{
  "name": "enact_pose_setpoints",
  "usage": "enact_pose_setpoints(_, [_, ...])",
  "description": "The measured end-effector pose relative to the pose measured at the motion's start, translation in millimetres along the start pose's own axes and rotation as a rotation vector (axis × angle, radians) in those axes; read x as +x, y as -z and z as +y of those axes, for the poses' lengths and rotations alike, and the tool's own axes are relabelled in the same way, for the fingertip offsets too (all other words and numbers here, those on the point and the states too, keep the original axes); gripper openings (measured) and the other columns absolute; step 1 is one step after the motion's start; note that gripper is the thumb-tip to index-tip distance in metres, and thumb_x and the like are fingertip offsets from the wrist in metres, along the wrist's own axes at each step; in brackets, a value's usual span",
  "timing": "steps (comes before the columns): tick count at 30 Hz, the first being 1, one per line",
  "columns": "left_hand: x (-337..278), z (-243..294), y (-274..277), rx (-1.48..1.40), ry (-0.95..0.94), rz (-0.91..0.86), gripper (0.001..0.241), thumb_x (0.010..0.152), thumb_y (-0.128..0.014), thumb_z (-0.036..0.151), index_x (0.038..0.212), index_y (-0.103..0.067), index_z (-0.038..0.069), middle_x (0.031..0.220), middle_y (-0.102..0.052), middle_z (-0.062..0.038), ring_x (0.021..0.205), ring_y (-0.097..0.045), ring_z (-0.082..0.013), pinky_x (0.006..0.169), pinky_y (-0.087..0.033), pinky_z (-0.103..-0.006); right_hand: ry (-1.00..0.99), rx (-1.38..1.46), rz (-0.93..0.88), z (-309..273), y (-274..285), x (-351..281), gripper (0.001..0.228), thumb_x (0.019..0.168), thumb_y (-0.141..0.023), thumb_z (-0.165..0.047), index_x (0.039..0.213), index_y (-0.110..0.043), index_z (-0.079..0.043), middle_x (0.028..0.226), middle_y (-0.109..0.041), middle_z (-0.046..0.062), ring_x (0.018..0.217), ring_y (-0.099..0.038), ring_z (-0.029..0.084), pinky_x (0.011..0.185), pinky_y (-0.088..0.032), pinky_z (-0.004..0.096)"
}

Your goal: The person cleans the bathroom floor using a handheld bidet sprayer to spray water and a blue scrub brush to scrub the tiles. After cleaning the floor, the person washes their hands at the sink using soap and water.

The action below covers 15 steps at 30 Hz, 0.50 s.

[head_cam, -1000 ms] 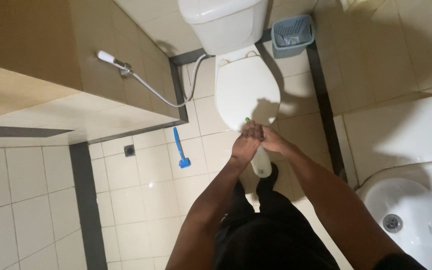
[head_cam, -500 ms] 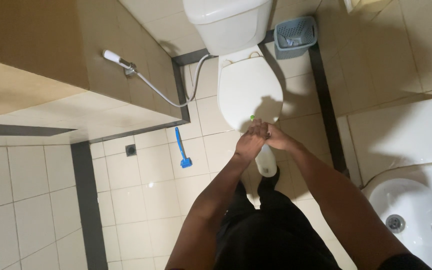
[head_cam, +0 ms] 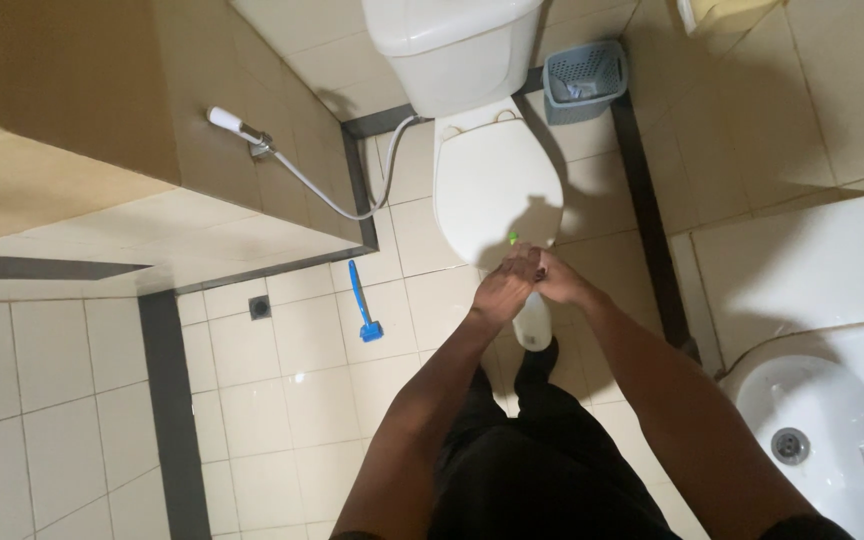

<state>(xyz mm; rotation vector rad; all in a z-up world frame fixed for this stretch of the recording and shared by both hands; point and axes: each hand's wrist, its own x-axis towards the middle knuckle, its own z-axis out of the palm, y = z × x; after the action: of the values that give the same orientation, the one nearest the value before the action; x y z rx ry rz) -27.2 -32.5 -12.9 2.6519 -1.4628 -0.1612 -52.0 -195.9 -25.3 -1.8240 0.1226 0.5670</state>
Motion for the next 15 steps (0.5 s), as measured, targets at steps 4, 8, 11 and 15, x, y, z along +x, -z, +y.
enact_pose_setpoints(4, [1.7, 4.5, 9.1, 0.016, 0.049, 0.191, 0.063, 0.082, -0.067, 0.003, 0.139, -0.048, -0.018, 0.133, -0.059, -0.040, 0.121, -0.066, -0.0398, 0.101, -0.058, -0.0400, -0.028, -0.024, -0.025, -31.7, -2.4, -3.7, 0.044, 0.099, -0.060, -0.022, 0.141, -0.052, -0.011, 0.138, -0.061, 0.018, 0.129, -0.060, 0.029, 0.113, -0.050, 0.045])
enact_pose_setpoints(8, [11.1, 5.1, 3.6, 0.439, 0.123, 0.079, 0.058, 0.085, -0.062, -0.003, 0.140, -0.043, -0.004, 0.142, -0.054, -0.028, 0.128, -0.061, -0.0359, 0.096, -0.057, -0.0387, -0.046, -0.069, -0.011, -34.2, -8.5, 1.7, 0.055, 0.100, -0.058, -0.029, 0.151, -0.040, -0.014, 0.148, -0.049, 0.017, 0.135, -0.051, 0.030, 0.115, -0.043, 0.046])
enact_pose_setpoints(11, [12.6, 4.6, 23.0, -0.048, 0.172, -0.136, 0.058, 0.093, -0.062, 0.002, 0.147, -0.046, -0.015, 0.138, -0.056, -0.037, 0.128, -0.063, -0.0414, 0.104, -0.056, -0.0417, -0.126, -0.139, -0.014, -7.4, -16.7, 16.2, 0.048, 0.107, -0.051, -0.032, 0.150, -0.045, -0.014, 0.146, -0.051, 0.016, 0.138, -0.050, 0.030, 0.113, -0.046, 0.043])
enact_pose_setpoints(15, [12.2, -5.7, -10.9, 0.139, 0.055, 0.157, 0.053, 0.086, -0.064, 0.002, 0.134, -0.053, -0.015, 0.141, -0.056, -0.036, 0.129, -0.063, -0.0391, 0.102, -0.058, -0.0383, 0.096, -0.085, 0.140, 43.0, -24.5, 37.1, 0.042, 0.098, -0.061, -0.024, 0.136, -0.059, -0.007, 0.134, -0.065, 0.016, 0.126, -0.062, 0.026, 0.107, -0.052, 0.038])
